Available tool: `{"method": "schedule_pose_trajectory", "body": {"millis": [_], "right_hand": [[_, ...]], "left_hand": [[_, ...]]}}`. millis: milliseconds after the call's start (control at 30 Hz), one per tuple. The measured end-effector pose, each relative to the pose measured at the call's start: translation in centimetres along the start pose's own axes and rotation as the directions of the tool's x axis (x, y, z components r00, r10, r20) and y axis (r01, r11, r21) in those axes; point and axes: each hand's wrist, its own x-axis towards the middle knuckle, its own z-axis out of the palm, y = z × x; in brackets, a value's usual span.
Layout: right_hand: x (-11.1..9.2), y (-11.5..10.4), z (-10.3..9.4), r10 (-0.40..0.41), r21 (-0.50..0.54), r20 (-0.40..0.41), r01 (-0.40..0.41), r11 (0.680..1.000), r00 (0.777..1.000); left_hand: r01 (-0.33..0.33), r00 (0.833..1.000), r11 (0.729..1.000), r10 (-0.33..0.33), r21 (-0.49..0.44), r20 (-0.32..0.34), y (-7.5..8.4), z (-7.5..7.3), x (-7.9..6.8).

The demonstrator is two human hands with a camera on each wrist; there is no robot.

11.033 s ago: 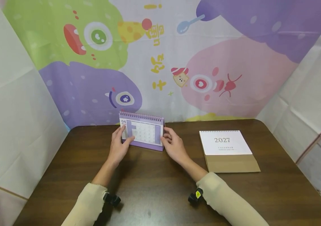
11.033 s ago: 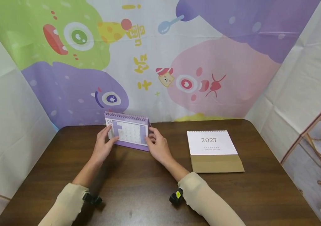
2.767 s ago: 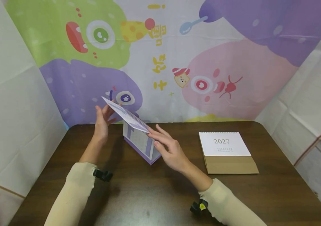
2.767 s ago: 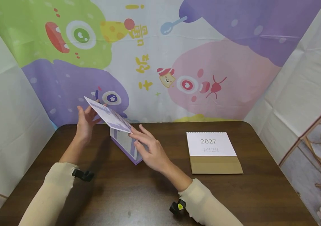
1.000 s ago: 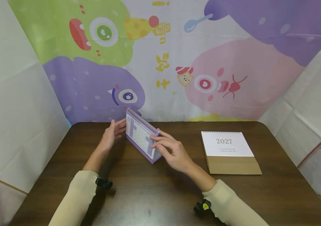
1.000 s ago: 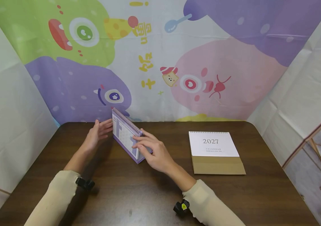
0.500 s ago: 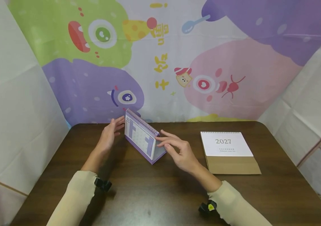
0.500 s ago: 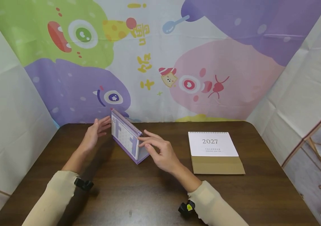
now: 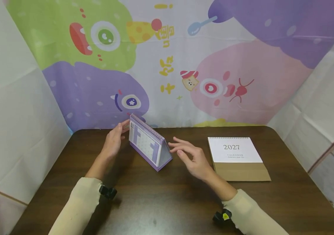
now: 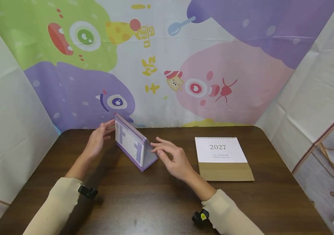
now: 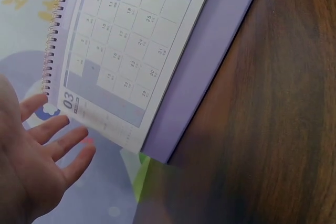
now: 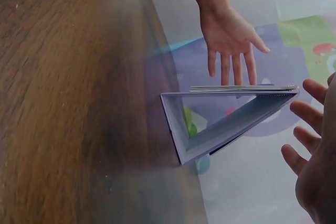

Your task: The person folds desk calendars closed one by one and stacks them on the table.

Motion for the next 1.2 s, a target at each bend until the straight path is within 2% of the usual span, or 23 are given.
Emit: {"method": "schedule_pose_trajectory", "body": {"millis": [133,400,833,1200], "right_hand": [[-0.2,0.1,-0.1,0.000,-0.013,0.000,0.000,1.000,1.000],[-0.5,0.1,-0.1,0.050,-0.043,0.027,-0.049,0.998,0.998],[-0.9,0.6,0.4,0.139,-0.124,0.094,-0.127,0.984,0.986],[-0.7,0.8,1.3,0.185,-0.070,0.134,-0.177,0.982,0.973]], "left_hand": [[-0.022,0.999,1.000,0.022,0.018,-0.034,0.1,0.2,0.2],[-0.104,0.991,0.990,0.112,0.100,-0.075,0.9,1.1,0.8],[-0.168,0.982,0.962,0.183,0.215,-0.051,1.1,2.2,1.2],[-0.176,0.981,0.954,0.190,0.244,-0.032,1.5,2.6,1.1]]}}
